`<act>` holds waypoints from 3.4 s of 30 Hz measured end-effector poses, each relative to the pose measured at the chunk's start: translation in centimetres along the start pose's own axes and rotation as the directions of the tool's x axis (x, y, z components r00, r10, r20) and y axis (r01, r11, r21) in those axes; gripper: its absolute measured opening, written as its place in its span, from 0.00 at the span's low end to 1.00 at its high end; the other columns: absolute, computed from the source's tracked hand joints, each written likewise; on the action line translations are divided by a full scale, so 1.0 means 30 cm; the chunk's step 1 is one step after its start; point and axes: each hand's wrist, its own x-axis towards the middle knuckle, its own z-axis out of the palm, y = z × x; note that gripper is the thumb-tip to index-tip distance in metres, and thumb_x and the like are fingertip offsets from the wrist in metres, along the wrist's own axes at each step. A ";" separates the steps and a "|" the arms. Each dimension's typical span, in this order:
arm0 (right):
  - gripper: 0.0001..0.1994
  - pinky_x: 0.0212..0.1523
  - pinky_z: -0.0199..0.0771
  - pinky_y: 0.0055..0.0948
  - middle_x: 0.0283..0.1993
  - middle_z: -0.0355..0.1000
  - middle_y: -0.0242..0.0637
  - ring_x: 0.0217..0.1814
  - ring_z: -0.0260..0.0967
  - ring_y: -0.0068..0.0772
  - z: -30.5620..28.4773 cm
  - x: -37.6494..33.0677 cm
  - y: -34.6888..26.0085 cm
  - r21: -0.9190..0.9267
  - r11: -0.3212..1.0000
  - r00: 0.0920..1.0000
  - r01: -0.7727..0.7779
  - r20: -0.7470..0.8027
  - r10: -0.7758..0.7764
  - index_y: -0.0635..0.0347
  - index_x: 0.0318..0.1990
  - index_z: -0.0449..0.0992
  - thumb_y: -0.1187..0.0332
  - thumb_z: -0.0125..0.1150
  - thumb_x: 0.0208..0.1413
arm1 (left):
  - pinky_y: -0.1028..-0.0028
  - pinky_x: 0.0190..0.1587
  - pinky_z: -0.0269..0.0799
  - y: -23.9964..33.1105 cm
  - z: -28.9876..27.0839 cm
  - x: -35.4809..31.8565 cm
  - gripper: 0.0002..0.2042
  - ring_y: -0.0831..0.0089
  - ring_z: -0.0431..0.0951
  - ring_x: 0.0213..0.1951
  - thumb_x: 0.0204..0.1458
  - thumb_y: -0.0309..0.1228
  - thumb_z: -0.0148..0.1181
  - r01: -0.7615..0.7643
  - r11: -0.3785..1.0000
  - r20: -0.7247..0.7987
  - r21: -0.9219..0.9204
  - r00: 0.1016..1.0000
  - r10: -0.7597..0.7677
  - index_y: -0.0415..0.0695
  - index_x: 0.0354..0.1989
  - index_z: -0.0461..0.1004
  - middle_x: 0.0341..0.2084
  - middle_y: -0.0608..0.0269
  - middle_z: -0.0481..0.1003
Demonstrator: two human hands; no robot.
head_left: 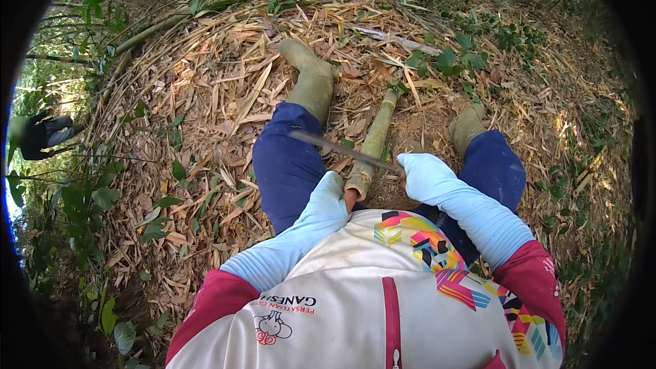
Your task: The person sits on the forest floor and uses a machete to split a section of bamboo. They first cut the bamboo into a shorter segment, then split it lengthwise into thin strips, and finally separate the strips further.
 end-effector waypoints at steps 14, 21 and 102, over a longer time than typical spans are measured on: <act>0.31 0.50 0.74 0.36 0.42 0.77 0.51 0.46 0.77 0.48 0.037 -0.004 0.003 0.217 0.965 0.989 -0.147 0.053 0.139 0.69 0.60 0.67 0.68 0.64 0.47 | 0.73 0.23 0.73 -0.013 0.013 0.023 0.13 0.73 0.73 0.18 0.62 0.39 0.47 0.338 0.731 0.109 -0.592 0.933 -0.343 0.40 0.43 0.65 0.21 0.61 0.71; 0.29 0.47 0.75 0.38 0.41 0.77 0.53 0.45 0.76 0.50 0.072 0.023 -0.034 0.125 0.985 0.986 -0.118 0.131 0.102 0.71 0.59 0.67 0.68 0.63 0.47 | 0.61 0.22 0.75 -0.090 0.017 0.058 0.13 0.64 0.73 0.16 0.59 0.41 0.54 0.481 0.286 0.329 -0.828 0.832 -0.447 0.43 0.35 0.67 0.18 0.60 0.69; 0.16 0.40 0.74 0.44 0.33 0.75 0.54 0.38 0.75 0.58 -0.011 -0.045 -0.083 0.075 0.992 0.995 0.099 -0.028 -0.097 0.63 0.42 0.75 0.70 0.66 0.43 | 0.68 0.50 0.69 -0.031 0.016 0.047 0.18 0.61 0.77 0.45 0.56 0.38 0.50 -0.101 0.995 0.086 -0.018 0.991 0.102 0.43 0.52 0.73 0.40 0.50 0.78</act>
